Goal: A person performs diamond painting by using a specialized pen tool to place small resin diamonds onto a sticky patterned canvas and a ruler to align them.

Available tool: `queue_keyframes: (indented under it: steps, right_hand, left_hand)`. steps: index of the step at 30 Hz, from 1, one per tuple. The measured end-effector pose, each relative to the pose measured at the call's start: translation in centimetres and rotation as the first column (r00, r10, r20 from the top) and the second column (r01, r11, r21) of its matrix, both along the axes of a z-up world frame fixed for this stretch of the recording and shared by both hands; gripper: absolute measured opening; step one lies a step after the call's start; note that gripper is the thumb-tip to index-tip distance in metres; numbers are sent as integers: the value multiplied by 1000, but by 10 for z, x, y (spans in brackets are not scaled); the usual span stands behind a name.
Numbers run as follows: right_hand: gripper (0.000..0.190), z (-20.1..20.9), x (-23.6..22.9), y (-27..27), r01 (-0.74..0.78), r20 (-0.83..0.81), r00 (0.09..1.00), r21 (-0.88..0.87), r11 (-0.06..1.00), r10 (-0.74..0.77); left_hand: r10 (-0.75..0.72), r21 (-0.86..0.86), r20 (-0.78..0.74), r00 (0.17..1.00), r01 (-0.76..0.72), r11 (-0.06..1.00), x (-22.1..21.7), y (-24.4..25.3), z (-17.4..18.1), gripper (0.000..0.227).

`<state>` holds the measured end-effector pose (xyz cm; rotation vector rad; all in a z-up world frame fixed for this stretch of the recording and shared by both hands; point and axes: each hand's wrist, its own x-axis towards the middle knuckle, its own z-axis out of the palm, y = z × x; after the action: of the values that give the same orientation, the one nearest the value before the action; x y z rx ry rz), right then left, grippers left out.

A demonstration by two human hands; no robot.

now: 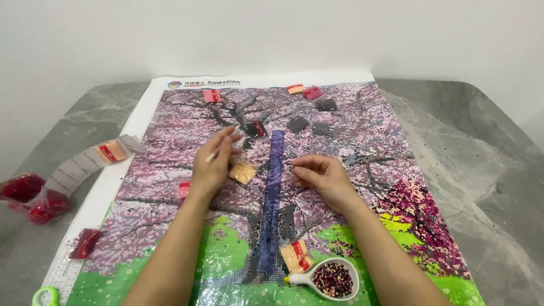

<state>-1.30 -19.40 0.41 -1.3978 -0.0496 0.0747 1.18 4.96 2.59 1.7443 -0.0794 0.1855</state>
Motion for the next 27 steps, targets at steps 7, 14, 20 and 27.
queue_keyframes:
  steps: [7, 14, 20, 27]
  right_hand:
    - [26, 3, -4, 0, 7, -18, 1000, -9, 1000, -7]
    - [25, 20, 1, 2, 9, -29, 1000, 17, 1000, -9]
    - [24, 14, 14, 5, 68, 43, 996, 89, 994, -72]
    - [27, -1, 17, 13, -9, 68, 998, 164, 986, -3]
  left_hand:
    - [128, -429, -34, 991, -131, 894, 4, 36, 14, 53]
    - [97, -514, 11, 995, -77, 854, 16, 37, -3, 59]
    - [39, -494, -5, 999, -36, 869, 3, 17, 5, 49]
    - [-82, -364, 115, 990, 118, 924, -9, -20, 7, 41]
